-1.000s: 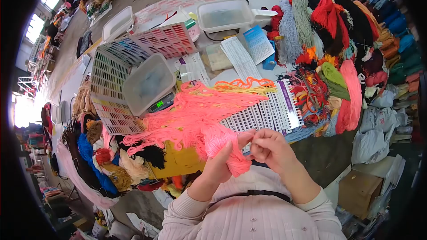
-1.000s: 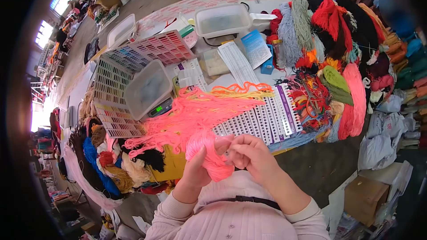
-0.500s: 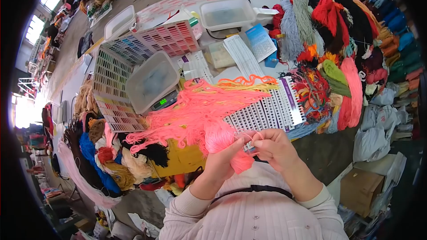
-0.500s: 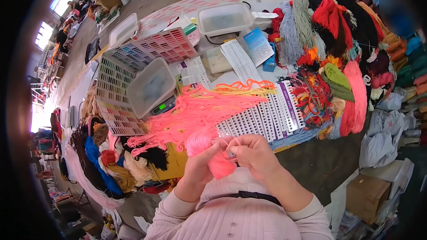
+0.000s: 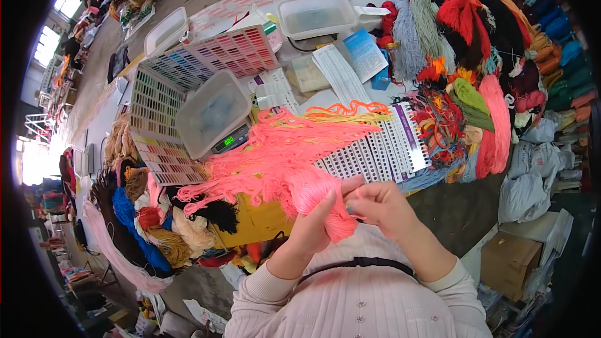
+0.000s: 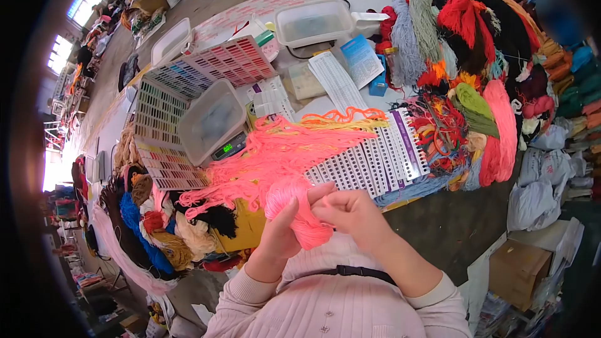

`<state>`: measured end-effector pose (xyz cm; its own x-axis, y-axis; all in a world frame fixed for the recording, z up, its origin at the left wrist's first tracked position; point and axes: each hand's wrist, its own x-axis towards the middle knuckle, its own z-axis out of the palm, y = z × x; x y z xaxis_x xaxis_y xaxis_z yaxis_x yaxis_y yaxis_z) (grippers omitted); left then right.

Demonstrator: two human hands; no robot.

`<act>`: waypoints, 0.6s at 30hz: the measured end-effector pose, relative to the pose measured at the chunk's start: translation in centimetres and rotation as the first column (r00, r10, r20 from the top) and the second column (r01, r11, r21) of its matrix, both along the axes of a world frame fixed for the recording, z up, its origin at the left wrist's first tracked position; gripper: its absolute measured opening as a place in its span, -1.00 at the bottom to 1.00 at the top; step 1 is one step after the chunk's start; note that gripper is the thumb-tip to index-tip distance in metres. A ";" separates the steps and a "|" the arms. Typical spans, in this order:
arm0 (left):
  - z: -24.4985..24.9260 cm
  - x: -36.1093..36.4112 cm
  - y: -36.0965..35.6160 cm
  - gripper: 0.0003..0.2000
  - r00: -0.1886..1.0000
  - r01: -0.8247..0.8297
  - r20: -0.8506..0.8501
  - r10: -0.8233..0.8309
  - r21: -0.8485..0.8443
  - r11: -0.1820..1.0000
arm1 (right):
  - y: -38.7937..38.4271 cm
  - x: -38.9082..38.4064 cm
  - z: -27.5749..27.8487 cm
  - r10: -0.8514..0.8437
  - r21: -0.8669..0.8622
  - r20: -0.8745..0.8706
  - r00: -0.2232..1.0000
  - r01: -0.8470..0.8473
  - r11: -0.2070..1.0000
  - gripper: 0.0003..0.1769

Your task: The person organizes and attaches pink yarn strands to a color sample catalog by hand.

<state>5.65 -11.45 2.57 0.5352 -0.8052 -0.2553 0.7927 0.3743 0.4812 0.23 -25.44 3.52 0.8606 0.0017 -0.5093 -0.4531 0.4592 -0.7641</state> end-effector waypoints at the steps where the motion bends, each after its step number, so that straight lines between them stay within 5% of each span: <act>1: -0.2 -0.1 -0.1 -0.52 1.000 0.018 0.012 -0.019 0.007 1.000 | 0.1 -0.1 0.0 0.011 -0.044 0.020 1.000 -0.010 0.999 -0.92; 3: -0.6 -0.1 0.0 -0.53 0.999 0.033 -0.010 -0.034 -0.025 0.999 | 0.5 0.0 0.0 0.038 -0.132 0.058 0.998 -0.030 0.991 -0.92; 5: -0.9 0.2 0.2 -0.56 0.997 0.021 -0.075 -0.029 -0.102 0.995 | 1.1 0.3 0.5 -0.110 0.011 0.064 0.992 0.110 0.994 -0.93; 8: 0.5 -0.1 0.0 -0.61 0.992 -0.056 0.123 0.037 0.150 0.987 | 0.8 0.3 0.6 -0.189 0.157 0.060 0.980 0.178 0.971 -0.93; 15: -0.1 0.1 -0.1 -0.72 0.982 -0.102 -0.152 0.112 0.071 0.992 | -0.6 0.2 0.3 -0.162 0.333 0.015 0.987 0.148 0.931 -0.92; 18: -0.2 0.1 -0.1 -0.73 0.979 -0.103 -0.166 0.116 0.084 0.991 | -0.5 0.3 0.2 -0.153 0.266 -0.018 0.988 0.152 0.952 -0.92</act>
